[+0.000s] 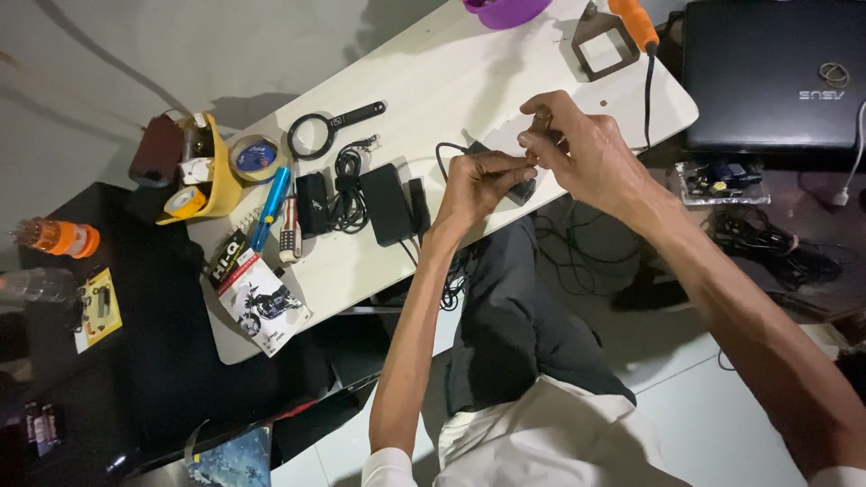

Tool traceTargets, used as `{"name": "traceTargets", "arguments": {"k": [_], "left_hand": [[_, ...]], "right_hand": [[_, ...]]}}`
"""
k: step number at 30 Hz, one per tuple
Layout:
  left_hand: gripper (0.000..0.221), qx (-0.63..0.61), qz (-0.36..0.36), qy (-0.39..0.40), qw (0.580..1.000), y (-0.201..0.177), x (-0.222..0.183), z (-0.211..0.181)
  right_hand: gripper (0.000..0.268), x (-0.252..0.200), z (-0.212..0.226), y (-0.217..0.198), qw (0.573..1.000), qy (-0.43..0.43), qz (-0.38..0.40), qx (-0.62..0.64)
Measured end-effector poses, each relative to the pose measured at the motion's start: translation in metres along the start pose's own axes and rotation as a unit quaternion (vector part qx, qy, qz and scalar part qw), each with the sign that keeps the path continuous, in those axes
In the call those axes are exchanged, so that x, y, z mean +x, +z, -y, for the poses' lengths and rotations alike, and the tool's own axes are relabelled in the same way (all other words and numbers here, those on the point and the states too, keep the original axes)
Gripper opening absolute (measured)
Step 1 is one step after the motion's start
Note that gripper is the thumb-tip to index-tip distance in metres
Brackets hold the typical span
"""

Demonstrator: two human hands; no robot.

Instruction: The person is using a small screwdriver to pry open the plastic casing of a power adapter on a repair bench.

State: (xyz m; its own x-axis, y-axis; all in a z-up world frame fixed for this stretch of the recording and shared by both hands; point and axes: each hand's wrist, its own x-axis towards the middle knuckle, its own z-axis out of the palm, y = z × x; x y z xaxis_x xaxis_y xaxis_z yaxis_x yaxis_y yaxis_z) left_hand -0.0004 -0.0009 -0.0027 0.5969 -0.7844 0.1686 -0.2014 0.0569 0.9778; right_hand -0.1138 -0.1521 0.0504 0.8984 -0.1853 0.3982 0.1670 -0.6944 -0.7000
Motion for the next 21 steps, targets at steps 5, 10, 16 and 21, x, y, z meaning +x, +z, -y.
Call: {"name": "traceTargets", "arguments": {"k": [5, 10, 16, 21], "left_hand": [[0.019, 0.047, 0.002, 0.026, 0.999, -0.002, -0.002, -0.003], [0.018, 0.057, -0.010, 0.008, 0.998, -0.002, -0.001, 0.003], [0.015, 0.033, -0.014, 0.053, 0.998, -0.003, -0.003, 0.025], [0.015, 0.031, -0.010, 0.093, 0.995, -0.004, -0.003, 0.033]], "right_hand": [[0.025, -0.002, 0.002, 0.001, 1.000, -0.020, -0.023, 0.007], [0.024, 0.000, -0.003, 0.002, 1.000, -0.018, -0.001, -0.009], [0.022, -0.003, 0.013, 0.000, 0.999, 0.007, 0.008, -0.051], [0.023, -0.005, 0.001, 0.004, 0.998, 0.019, 0.011, -0.063]]}}
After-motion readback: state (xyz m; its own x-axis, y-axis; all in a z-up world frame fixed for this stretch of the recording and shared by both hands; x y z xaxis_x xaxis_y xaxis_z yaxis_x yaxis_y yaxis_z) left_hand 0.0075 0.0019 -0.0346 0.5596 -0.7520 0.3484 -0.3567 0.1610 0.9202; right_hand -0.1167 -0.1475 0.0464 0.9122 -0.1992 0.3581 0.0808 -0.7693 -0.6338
